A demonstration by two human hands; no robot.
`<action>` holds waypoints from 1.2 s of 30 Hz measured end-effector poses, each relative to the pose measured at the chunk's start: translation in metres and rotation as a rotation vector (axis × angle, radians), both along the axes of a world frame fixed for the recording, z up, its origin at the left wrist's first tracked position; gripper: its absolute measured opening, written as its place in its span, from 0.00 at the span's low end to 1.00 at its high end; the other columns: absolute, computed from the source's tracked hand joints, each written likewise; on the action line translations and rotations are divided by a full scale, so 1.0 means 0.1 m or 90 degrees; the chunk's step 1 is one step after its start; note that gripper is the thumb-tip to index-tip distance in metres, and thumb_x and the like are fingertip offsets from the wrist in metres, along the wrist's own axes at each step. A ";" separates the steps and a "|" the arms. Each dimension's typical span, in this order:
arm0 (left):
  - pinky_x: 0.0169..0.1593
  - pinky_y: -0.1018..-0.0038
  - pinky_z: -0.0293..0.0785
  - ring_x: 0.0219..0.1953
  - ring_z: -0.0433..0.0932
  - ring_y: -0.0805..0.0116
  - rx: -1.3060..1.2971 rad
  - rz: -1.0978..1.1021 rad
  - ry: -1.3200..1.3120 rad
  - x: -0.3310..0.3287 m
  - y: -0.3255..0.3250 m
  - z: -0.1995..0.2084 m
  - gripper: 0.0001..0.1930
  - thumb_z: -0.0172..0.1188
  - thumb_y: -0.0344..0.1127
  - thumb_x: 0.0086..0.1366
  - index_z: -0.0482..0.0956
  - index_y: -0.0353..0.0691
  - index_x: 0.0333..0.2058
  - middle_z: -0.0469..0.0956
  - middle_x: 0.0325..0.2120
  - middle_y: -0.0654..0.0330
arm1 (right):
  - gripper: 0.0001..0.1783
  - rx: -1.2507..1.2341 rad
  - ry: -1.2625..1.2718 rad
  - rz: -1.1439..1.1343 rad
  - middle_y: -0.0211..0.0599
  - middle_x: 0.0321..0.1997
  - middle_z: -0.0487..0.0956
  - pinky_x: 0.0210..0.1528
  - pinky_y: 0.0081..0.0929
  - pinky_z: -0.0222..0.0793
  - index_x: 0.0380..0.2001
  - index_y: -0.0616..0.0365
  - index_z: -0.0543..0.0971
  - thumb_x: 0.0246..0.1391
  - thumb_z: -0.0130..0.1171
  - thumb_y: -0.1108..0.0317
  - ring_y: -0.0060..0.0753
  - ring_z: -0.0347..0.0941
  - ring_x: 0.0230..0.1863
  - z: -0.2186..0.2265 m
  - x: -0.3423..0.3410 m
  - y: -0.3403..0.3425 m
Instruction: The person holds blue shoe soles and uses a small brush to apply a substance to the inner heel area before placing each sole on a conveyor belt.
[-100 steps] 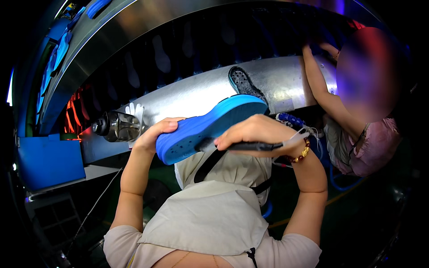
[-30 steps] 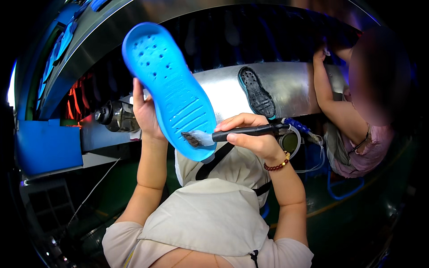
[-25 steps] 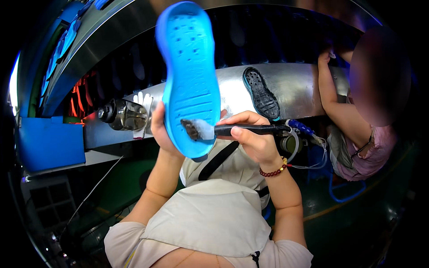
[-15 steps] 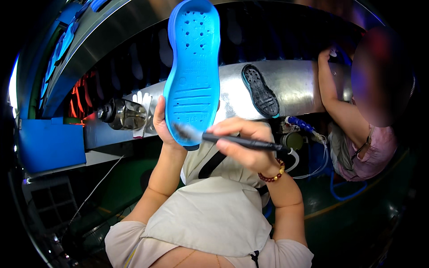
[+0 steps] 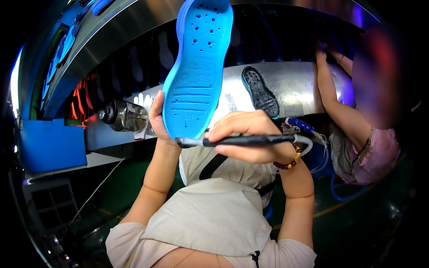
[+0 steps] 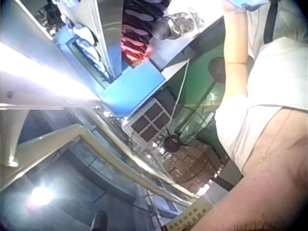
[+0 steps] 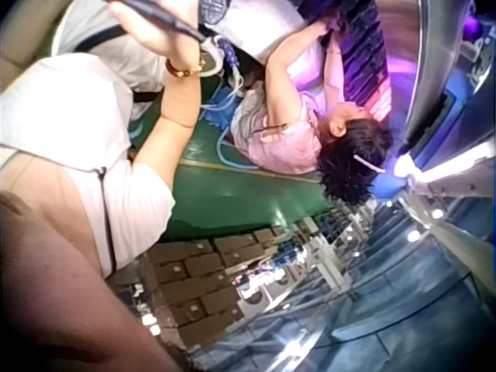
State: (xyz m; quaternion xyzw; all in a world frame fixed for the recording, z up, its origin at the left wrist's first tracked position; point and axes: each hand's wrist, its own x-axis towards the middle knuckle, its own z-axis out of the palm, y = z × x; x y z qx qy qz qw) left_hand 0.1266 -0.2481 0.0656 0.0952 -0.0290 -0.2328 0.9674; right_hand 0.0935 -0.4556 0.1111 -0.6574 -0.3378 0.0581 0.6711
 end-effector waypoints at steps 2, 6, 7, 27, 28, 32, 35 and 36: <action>0.53 0.55 0.63 0.48 0.69 0.49 -0.002 -0.007 0.006 0.02 0.00 0.02 0.29 0.39 0.50 0.62 0.61 0.28 0.52 0.67 0.48 0.42 | 0.10 -0.001 0.000 -0.062 0.45 0.32 0.78 0.43 0.31 0.69 0.27 0.65 0.77 0.34 0.61 0.80 0.41 0.75 0.37 0.00 0.02 0.01; 0.52 0.58 0.65 0.47 0.70 0.50 0.135 -0.030 0.036 0.04 -0.04 0.14 0.28 0.39 0.48 0.62 0.61 0.29 0.52 0.68 0.47 0.44 | 0.09 -0.041 -0.054 0.065 0.41 0.31 0.79 0.42 0.30 0.69 0.26 0.62 0.77 0.36 0.63 0.76 0.38 0.75 0.37 0.00 -0.11 0.09; 0.50 0.62 0.68 0.44 0.73 0.54 0.135 -0.058 0.065 0.04 -0.06 0.19 0.27 0.40 0.47 0.62 0.62 0.29 0.51 0.70 0.44 0.45 | 0.08 -0.051 -0.069 0.136 0.39 0.30 0.79 0.40 0.30 0.70 0.26 0.61 0.77 0.37 0.63 0.75 0.37 0.76 0.37 0.04 -0.13 0.08; 0.40 0.74 0.72 0.39 0.73 0.65 0.617 -0.426 -0.022 -0.15 0.07 0.44 0.29 0.53 0.48 0.56 0.64 0.30 0.50 0.71 0.40 0.47 | 0.10 -0.366 -0.119 0.195 0.38 0.36 0.78 0.39 0.25 0.71 0.32 0.58 0.77 0.41 0.58 0.74 0.37 0.75 0.40 0.08 -0.18 -0.25; 0.40 0.74 0.72 0.40 0.73 0.64 0.603 -0.439 -0.036 -0.14 0.13 0.42 0.29 0.53 0.48 0.56 0.64 0.30 0.50 0.70 0.41 0.48 | 0.10 -0.320 -0.122 0.188 0.39 0.36 0.78 0.39 0.25 0.71 0.32 0.58 0.77 0.41 0.58 0.74 0.37 0.75 0.39 0.10 -0.18 -0.29; 0.42 0.73 0.71 0.40 0.73 0.63 0.619 -0.427 -0.040 -0.21 0.09 0.54 0.30 0.53 0.49 0.56 0.63 0.31 0.51 0.70 0.43 0.48 | 0.10 -0.292 -0.103 0.141 0.41 0.35 0.78 0.38 0.26 0.72 0.31 0.59 0.78 0.40 0.61 0.75 0.37 0.76 0.39 0.10 -0.15 -0.34; 0.45 0.69 0.69 0.44 0.71 0.59 0.705 -0.429 -0.037 -0.26 0.11 0.48 0.34 0.56 0.49 0.52 0.63 0.29 0.51 0.69 0.43 0.45 | 0.11 -0.374 -0.114 0.155 0.41 0.36 0.78 0.39 0.26 0.72 0.32 0.59 0.77 0.40 0.61 0.76 0.37 0.76 0.39 0.11 -0.20 -0.36; 0.42 0.73 0.71 0.41 0.72 0.63 0.700 -0.425 -0.042 -0.26 0.16 0.41 0.31 0.53 0.50 0.55 0.63 0.32 0.51 0.69 0.43 0.48 | 0.12 -0.435 -0.127 0.163 0.41 0.36 0.78 0.39 0.26 0.72 0.32 0.59 0.77 0.39 0.61 0.76 0.37 0.75 0.39 0.12 -0.23 -0.38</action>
